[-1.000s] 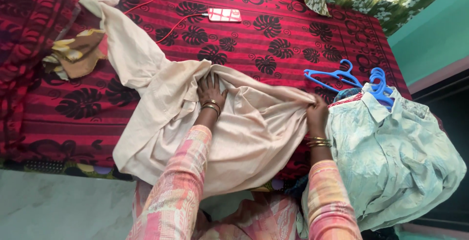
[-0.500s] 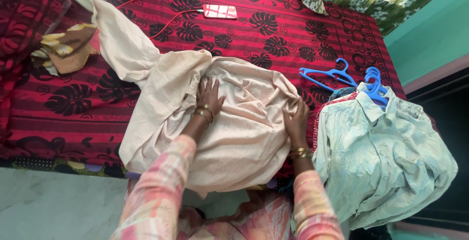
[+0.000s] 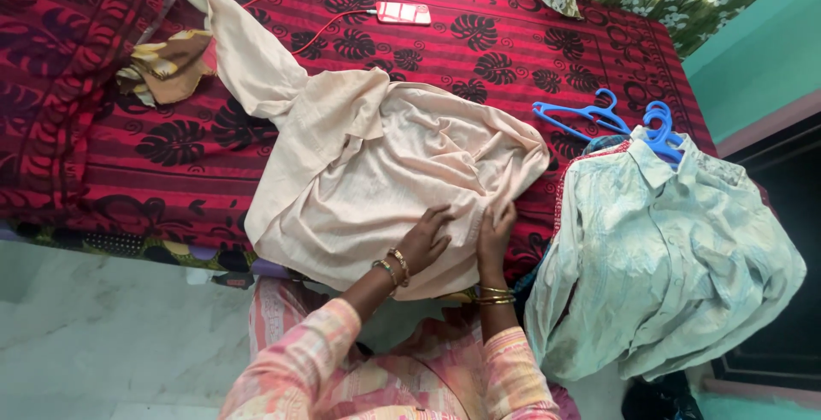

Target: The person places a light blue striped shirt onto a blue hanger, adjusts the collar and shoulders, and fastens the buttons from top to bottom. The person then smooths the shirt and moves it aside before picking up a beige shirt to begin the same process.

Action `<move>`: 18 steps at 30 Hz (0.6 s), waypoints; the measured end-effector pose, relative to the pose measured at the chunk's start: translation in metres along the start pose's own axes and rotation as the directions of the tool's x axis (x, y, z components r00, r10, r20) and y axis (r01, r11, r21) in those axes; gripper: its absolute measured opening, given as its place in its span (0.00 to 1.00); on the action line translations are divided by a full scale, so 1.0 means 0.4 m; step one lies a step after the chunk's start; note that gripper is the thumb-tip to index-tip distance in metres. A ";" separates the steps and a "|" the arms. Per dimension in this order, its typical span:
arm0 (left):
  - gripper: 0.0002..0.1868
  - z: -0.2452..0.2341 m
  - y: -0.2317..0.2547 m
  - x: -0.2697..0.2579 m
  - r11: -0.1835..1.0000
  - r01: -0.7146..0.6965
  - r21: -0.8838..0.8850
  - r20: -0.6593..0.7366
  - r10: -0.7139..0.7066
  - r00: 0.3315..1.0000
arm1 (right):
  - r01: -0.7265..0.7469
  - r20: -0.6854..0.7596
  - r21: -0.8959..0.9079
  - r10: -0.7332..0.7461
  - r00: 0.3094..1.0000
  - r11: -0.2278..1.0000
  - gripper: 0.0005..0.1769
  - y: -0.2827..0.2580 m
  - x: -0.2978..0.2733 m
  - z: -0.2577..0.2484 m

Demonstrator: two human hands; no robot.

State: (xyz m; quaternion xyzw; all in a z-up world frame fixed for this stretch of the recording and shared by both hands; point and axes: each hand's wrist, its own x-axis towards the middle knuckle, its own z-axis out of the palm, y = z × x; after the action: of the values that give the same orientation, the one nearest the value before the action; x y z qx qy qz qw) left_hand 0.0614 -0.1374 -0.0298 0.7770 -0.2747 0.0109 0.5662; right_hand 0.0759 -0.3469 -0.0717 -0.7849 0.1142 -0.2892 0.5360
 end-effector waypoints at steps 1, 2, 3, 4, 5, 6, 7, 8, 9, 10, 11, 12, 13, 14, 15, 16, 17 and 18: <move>0.30 0.017 0.005 0.000 0.976 0.034 -0.213 0.008 -0.033 0.999 | -0.074 0.031 0.128 0.071 0.997 0.989 0.38 -0.020 -0.004 0.007; 0.30 0.026 -0.002 0.004 0.977 0.039 -0.211 0.010 -0.037 0.999 | -0.150 0.072 0.251 0.136 0.988 0.956 0.37 -0.041 -0.009 0.014; 0.31 0.032 -0.017 0.020 0.977 0.044 -0.209 0.011 -0.042 0.999 | -0.227 0.122 0.366 0.195 0.973 0.903 0.36 -0.062 -0.008 0.021; 0.31 0.039 -0.038 0.030 0.977 0.050 -0.207 0.014 -0.048 0.999 | -0.313 0.221 0.477 0.232 0.947 0.821 0.36 -0.083 -0.004 0.030; 0.34 0.047 -0.062 0.039 0.988 0.063 -0.139 -0.002 -0.064 0.998 | -0.400 0.322 0.569 0.253 0.912 0.718 0.36 -0.103 0.002 0.039; 0.36 0.055 -0.093 0.051 0.994 0.078 -0.071 -0.020 -0.080 0.997 | -0.487 0.423 0.638 0.257 0.869 0.597 0.36 -0.120 0.003 0.046; 0.39 0.064 -0.127 0.060 0.996 0.094 -0.002 -0.039 -0.094 0.995 | -0.491 0.465 0.607 0.222 0.857 0.625 0.34 -0.133 -0.001 0.046; 0.38 0.063 -0.166 0.078 0.988 0.157 -0.006 -0.095 -0.157 0.983 | -0.491 0.508 0.578 0.183 0.842 0.652 0.32 -0.142 -0.002 0.046; 0.36 0.053 -0.207 0.099 0.976 0.218 -0.014 -0.150 -0.218 0.964 | -0.487 0.551 0.549 0.145 0.822 0.679 0.30 -0.143 -0.002 0.046; 0.35 0.038 -0.240 0.114 0.960 0.279 -0.027 -0.203 -0.279 0.939 | -0.451 0.512 0.538 0.149 0.846 0.712 0.28 -0.133 -0.004 0.046; 0.29 0.004 -0.268 0.121 0.948 0.315 -0.050 -0.250 -0.317 0.915 | -0.415 0.472 0.524 0.152 0.868 0.744 0.26 -0.113 -0.005 0.047; 0.25 -0.040 -0.296 0.125 0.934 0.348 -0.074 -0.295 -0.354 0.887 | -0.378 0.431 0.506 0.153 0.889 0.775 0.24 -0.086 -0.005 0.048; 0.24 -0.081 -0.317 0.131 0.926 0.264 -0.271 -0.338 -0.348 0.874 | -0.393 0.417 0.482 0.189 0.889 0.784 0.22 -0.071 -0.004 0.050; 0.23 -0.113 -0.332 0.130 0.877 0.163 -0.451 -0.379 -0.353 0.855 | -0.410 0.402 0.456 0.228 0.887 0.790 0.20 -0.059 -0.008 0.052; 0.22 -0.141 -0.347 0.120 0.756 0.210 -0.620 -0.289 -0.468 0.835 | -0.427 0.386 0.430 0.266 0.883 0.795 0.18 -0.044 -0.016 0.052; 0.20 -0.168 -0.362 0.106 0.600 0.250 -0.760 -0.177 -0.561 0.809 | -0.460 0.402 0.402 0.298 0.866 0.792 0.19 -0.029 -0.031 0.051; 0.19 -0.181 -0.369 0.099 0.416 0.281 -0.865 -0.049 -0.627 0.778 | -0.491 0.417 0.372 0.330 0.847 0.788 0.19 -0.019 -0.049 0.055; 0.19 -0.182 -0.369 0.103 0.599 0.288 -0.747 -0.168 -0.589 0.790 | -0.519 0.429 0.347 0.360 0.829 0.781 0.20 -0.016 -0.056 0.067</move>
State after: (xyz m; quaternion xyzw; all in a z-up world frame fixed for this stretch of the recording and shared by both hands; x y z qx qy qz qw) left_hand 0.1825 -0.0591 -0.1193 0.5337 0.0679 -0.0766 0.8394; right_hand 0.0724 -0.3124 -0.0801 -0.6274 0.1325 -0.0325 0.7667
